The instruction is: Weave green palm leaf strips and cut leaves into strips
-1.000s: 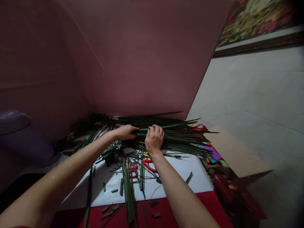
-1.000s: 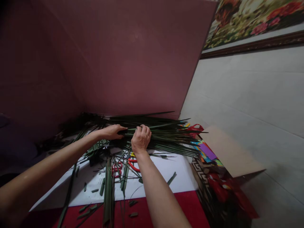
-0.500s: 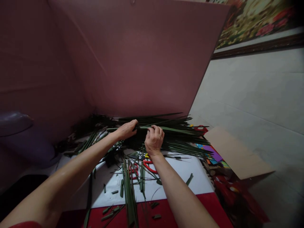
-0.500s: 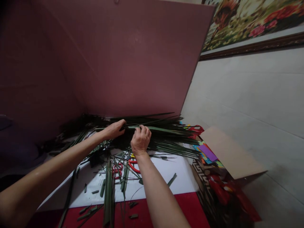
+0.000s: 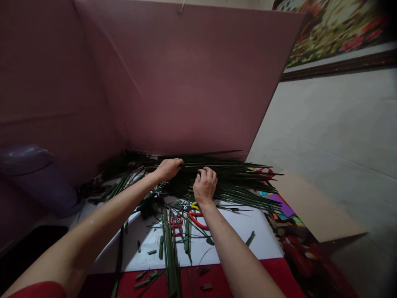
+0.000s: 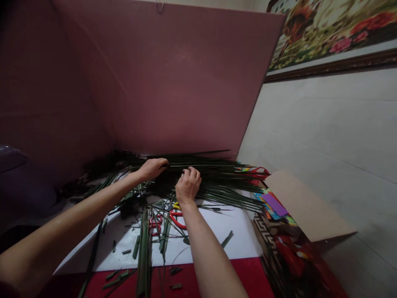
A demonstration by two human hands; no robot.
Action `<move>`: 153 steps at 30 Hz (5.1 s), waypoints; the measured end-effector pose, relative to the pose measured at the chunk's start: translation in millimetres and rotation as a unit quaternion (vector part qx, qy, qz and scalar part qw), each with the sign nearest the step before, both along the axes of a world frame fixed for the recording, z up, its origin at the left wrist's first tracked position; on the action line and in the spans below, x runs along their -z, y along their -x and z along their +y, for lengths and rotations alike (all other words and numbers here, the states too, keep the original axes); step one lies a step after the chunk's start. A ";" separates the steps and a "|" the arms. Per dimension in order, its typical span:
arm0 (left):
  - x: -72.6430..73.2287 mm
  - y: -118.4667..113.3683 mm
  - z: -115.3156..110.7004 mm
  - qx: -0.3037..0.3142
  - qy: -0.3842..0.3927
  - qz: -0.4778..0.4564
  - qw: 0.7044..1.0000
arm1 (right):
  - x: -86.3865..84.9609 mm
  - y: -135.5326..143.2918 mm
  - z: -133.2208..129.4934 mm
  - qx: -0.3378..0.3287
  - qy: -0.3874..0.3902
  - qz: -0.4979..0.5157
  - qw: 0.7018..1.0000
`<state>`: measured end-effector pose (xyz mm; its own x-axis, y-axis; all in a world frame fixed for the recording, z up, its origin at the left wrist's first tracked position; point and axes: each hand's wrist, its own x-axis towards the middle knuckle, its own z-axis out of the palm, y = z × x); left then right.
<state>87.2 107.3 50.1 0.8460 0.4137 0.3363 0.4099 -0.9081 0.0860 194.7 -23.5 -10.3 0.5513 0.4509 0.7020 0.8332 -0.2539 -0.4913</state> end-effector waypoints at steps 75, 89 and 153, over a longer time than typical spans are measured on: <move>4.1 36.7 22.2 -0.126 -0.096 0.058 0.986 | 19.3 -8.3 5.4 -0.016 0.183 -0.013 0.983; 3.2 55.0 33.4 -0.191 -0.022 -0.015 0.981 | 23.1 -9.6 7.5 -0.034 0.186 -0.006 0.982; 10.4 143.4 -170.2 0.051 0.660 -0.274 0.698 | -60.4 77.1 -58.2 -0.486 0.062 0.450 0.747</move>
